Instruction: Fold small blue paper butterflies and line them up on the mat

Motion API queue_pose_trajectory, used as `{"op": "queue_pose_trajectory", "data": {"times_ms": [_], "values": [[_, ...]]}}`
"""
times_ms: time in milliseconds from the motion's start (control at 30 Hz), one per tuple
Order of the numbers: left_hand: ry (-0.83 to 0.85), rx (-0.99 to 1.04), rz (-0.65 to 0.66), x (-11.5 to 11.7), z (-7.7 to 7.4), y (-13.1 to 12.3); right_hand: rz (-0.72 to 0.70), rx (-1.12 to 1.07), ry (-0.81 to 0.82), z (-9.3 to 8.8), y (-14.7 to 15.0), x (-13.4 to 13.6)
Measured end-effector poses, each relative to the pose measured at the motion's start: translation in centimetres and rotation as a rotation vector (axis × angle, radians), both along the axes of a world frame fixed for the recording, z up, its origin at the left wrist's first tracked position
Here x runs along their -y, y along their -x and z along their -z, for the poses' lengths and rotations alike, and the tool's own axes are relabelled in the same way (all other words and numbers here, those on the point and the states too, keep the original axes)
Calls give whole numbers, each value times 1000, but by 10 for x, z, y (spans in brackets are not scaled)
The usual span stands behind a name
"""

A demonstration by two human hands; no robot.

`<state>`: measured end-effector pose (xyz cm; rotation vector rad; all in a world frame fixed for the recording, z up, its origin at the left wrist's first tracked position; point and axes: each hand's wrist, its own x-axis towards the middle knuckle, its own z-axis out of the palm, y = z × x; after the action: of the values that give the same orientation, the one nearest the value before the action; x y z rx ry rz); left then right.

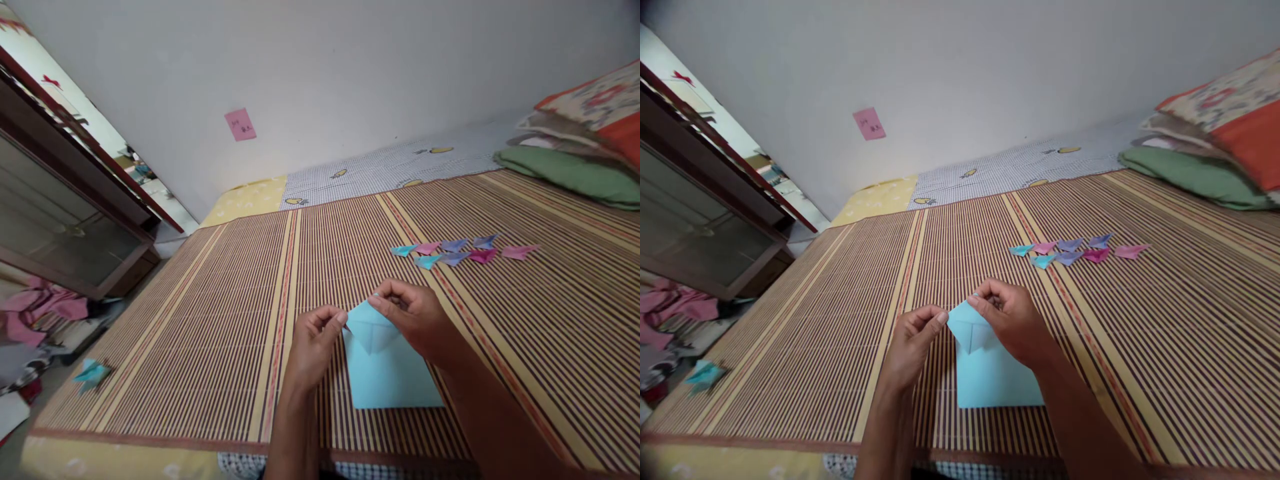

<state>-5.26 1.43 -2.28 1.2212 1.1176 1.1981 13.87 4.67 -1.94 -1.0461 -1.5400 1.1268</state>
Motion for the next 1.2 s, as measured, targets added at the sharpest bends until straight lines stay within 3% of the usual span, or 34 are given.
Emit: {"op": "queue_pose_trajectory", "data": {"times_ms": [333, 533, 867, 1067, 1200], "values": [[189, 221, -9, 1, 6, -21, 42, -55, -8, 4, 12, 2], [182, 220, -64, 1, 8, -22, 45, -78, -6, 5, 13, 2], [235, 269, 12, 2, 3, -22, -25, 26, 14, -1, 2, 1], [256, 331, -12, -1, 3, -17, -48, -149, 21, 7, -5, -7], [329, 529, 96, -1, 6, -16, -153, -223, 67, 8, -9, -9]]}}
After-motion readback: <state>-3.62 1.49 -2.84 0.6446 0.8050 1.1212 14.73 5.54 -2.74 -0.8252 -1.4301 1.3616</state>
